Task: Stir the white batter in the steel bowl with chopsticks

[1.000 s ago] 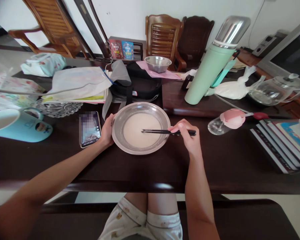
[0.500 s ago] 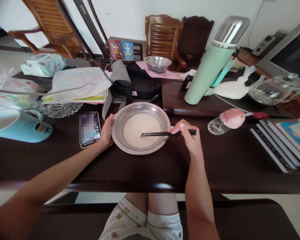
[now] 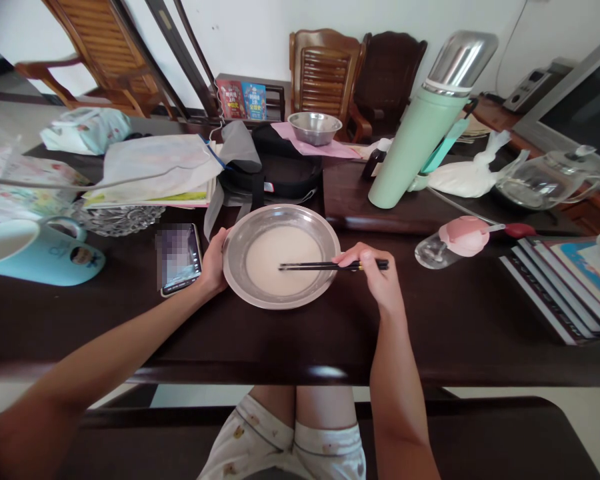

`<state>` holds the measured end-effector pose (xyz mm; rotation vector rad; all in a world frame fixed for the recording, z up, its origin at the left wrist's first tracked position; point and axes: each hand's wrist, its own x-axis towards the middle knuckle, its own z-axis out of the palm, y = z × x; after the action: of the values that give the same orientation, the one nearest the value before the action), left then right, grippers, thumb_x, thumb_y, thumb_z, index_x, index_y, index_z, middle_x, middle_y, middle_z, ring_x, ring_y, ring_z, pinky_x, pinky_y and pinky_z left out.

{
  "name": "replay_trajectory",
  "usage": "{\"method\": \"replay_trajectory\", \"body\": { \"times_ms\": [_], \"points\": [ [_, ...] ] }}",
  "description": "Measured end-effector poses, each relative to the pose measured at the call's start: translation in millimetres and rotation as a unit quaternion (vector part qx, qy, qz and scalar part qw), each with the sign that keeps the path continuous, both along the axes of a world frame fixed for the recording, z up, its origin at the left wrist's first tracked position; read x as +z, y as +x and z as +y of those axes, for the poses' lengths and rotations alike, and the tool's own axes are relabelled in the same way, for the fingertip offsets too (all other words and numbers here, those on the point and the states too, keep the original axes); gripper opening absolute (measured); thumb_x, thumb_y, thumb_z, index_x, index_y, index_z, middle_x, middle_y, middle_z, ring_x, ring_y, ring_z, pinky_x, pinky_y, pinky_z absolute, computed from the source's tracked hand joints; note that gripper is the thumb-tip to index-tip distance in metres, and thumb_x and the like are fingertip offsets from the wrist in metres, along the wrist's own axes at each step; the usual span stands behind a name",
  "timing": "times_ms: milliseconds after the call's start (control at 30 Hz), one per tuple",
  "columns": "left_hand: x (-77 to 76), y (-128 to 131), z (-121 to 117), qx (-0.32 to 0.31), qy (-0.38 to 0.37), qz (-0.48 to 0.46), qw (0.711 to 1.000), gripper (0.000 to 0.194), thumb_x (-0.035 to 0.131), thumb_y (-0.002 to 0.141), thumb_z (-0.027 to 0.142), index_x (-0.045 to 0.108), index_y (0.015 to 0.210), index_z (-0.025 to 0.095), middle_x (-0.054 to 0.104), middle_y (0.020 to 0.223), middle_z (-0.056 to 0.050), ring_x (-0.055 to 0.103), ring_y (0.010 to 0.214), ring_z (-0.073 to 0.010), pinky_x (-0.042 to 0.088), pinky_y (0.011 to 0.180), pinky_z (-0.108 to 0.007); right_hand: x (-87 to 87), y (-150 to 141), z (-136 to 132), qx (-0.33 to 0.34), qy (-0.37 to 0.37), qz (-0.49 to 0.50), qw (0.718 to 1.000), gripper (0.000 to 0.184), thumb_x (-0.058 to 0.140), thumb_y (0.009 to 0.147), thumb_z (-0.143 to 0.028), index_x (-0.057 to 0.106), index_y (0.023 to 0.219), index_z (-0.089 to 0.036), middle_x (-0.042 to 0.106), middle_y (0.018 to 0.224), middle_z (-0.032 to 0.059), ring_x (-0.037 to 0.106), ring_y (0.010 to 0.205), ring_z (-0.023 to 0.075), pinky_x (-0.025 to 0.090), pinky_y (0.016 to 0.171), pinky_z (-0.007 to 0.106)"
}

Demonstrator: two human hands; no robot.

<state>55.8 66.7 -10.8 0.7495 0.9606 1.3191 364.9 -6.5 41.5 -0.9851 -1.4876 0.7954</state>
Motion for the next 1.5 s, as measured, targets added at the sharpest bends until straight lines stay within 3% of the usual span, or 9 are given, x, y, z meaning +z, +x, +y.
{"method": "replay_trajectory", "body": {
  "times_ms": [200,333,467,667,900,1067,1167,1333,1500],
  "points": [
    [1.6,0,-1,-0.005,0.005,0.005,1.0,0.056,0.077,0.075,0.071,0.077,0.098,0.02,0.082,0.1,-0.006,0.07,0.12,-0.0385,0.056,0.101,-0.045,1.9,-11,2,0.035,-0.049,-0.024,0.998,0.032,0.071,0.095,-0.053,0.084,0.086,-0.025,0.086,0.099,0.0069,0.075,0.074,0.0187,0.06,0.064,0.032],
    [2.6,0,-1,-0.009,0.01,0.011,1.0,0.056,0.076,0.076,0.071,0.076,0.1,0.02,0.082,0.102,-0.007,0.07,0.12,-0.0384,0.056,0.101,-0.046,0.0,-5,0,-0.011,-0.02,0.052,0.998,0.046,0.062,0.099,-0.058,0.081,0.075,-0.024,0.084,0.086,0.0069,0.069,0.064,0.0168,0.056,0.061,0.032],
    [2.1,-1,-1,-0.001,0.004,0.009,1.0,0.058,0.078,0.075,0.07,0.076,0.1,0.019,0.082,0.102,-0.007,0.07,0.121,-0.0383,0.055,0.103,-0.046,-1.6,-7,0,0.048,-0.042,0.083,0.995,0.063,0.054,0.091,-0.079,0.075,0.07,-0.023,0.08,0.075,0.0075,0.064,0.056,0.0177,0.054,0.054,0.034],
    [1.4,-1,-1,0.008,-0.006,0.003,1.0,0.055,0.079,0.074,0.069,0.075,0.097,0.019,0.081,0.101,-0.008,0.07,0.122,-0.0382,0.055,0.103,-0.046,1.1,-20,1,0.073,-0.07,0.037,0.994,0.052,0.064,0.092,-0.071,0.074,0.077,-0.022,0.084,0.09,0.009,0.067,0.061,0.0179,0.05,0.054,0.033],
    [1.0,-1,-1,0.001,-0.002,0.007,1.0,0.055,0.076,0.077,0.069,0.075,0.101,0.019,0.081,0.103,-0.008,0.07,0.121,-0.0391,0.057,0.102,-0.048,3.1,-12,4,-0.013,-0.013,0.079,0.997,0.07,0.04,0.086,-0.091,0.044,0.059,-0.027,0.049,0.044,-0.0021,0.037,0.04,0.0143,0.035,0.047,0.033],
    [0.5,-1,-1,0.001,-0.002,0.004,1.0,0.054,0.076,0.078,0.069,0.075,0.101,0.019,0.081,0.103,-0.008,0.07,0.12,-0.0392,0.057,0.101,-0.047,-0.9,-18,4,0.06,-0.047,0.04,0.996,0.045,0.081,0.084,-0.059,0.051,0.077,-0.025,0.073,0.069,-0.0019,0.052,0.053,0.0128,0.042,0.051,0.028],
    [0.3,-1,-1,0.003,-0.004,0.005,1.0,0.054,0.077,0.077,0.069,0.075,0.099,0.019,0.081,0.102,-0.008,0.07,0.12,-0.0389,0.057,0.101,-0.047,-1.9,-20,6,0.029,-0.03,0.049,0.998,0.037,0.077,0.091,-0.051,0.048,0.09,-0.027,0.081,0.082,-0.0006,0.056,0.053,0.0121,0.045,0.052,0.028],
    [0.9,0,-1,0.006,0.0,0.008,1.0,0.055,0.077,0.075,0.069,0.074,0.097,0.019,0.081,0.1,-0.008,0.07,0.121,-0.0388,0.056,0.101,-0.046,-1.1,-17,7,-0.077,0.013,0.083,0.993,0.035,0.066,0.098,-0.054,0.042,0.094,-0.029,0.08,0.07,-0.0017,0.055,0.044,0.0133,0.039,0.044,0.028],
    [1.4,0,-1,0.001,-0.001,0.009,1.0,0.053,0.075,0.077,0.069,0.074,0.098,0.02,0.081,0.1,-0.008,0.069,0.122,-0.0386,0.057,0.101,-0.046,-1.1,-21,5,0.021,-0.042,0.045,0.998,0.031,0.068,0.098,-0.051,0.052,0.088,-0.026,0.085,0.087,0.0039,0.066,0.056,0.0154,0.051,0.052,0.03]
  ]
}}
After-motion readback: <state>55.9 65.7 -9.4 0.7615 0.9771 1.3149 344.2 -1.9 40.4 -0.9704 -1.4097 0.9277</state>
